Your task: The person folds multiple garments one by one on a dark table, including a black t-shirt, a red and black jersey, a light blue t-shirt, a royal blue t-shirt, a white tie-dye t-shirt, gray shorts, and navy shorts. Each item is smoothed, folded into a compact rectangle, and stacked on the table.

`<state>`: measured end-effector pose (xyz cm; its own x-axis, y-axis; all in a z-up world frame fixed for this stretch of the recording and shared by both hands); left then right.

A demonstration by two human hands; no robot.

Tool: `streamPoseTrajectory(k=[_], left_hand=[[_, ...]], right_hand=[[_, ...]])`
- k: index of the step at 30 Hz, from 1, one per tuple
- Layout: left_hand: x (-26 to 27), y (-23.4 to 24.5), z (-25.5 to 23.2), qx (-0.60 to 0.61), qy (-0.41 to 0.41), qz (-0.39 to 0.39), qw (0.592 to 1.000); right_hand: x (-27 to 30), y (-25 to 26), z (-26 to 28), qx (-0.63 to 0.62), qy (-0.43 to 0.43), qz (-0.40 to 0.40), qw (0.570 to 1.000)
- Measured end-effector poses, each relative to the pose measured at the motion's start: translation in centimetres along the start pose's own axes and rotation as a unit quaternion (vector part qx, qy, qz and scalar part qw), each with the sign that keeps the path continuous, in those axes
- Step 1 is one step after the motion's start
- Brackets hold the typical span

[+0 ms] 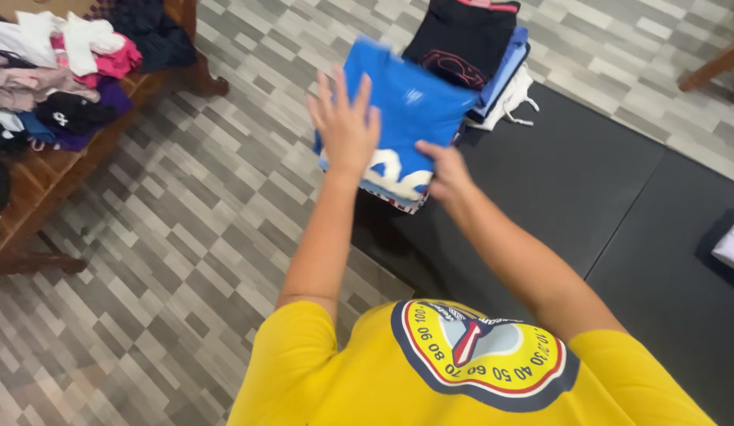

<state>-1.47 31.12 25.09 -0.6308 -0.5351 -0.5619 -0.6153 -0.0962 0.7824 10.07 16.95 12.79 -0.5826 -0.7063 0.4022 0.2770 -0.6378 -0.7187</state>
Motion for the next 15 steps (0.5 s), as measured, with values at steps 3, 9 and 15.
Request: streamPoseTrajectory(k=[3, 9, 15], left_hand=[[3.1, -4.3, -1.0, -0.013, 0.058, 0.211, 0.976], [6.7, -7.3, -0.5, -0.072, 0.072, 0.319, 0.942], [6.0, -6.4, -2.4, -0.038, -0.003, 0.255, 0.966]], right_hand=[[-3.0, 2.7, -3.6, 0.115, 0.059, -0.047, 0.99], [-3.9, 11.2, -6.4, 0.17, 0.015, -0.054, 0.984], [3.4, 15.7, -2.5, 0.138, -0.013, -0.049, 0.989]])
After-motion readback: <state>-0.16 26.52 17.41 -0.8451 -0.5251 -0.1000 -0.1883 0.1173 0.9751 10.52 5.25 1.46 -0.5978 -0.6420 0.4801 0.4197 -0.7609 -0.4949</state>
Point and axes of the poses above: each hand's wrist, its own x-axis away from the middle knuckle, its own y-axis out of the back of the hand, z = x × y, the point moved 2 cm from there along -x, towards the middle knuckle, and after that the axes turned 2 degrees about y, right-handed, at the moved point
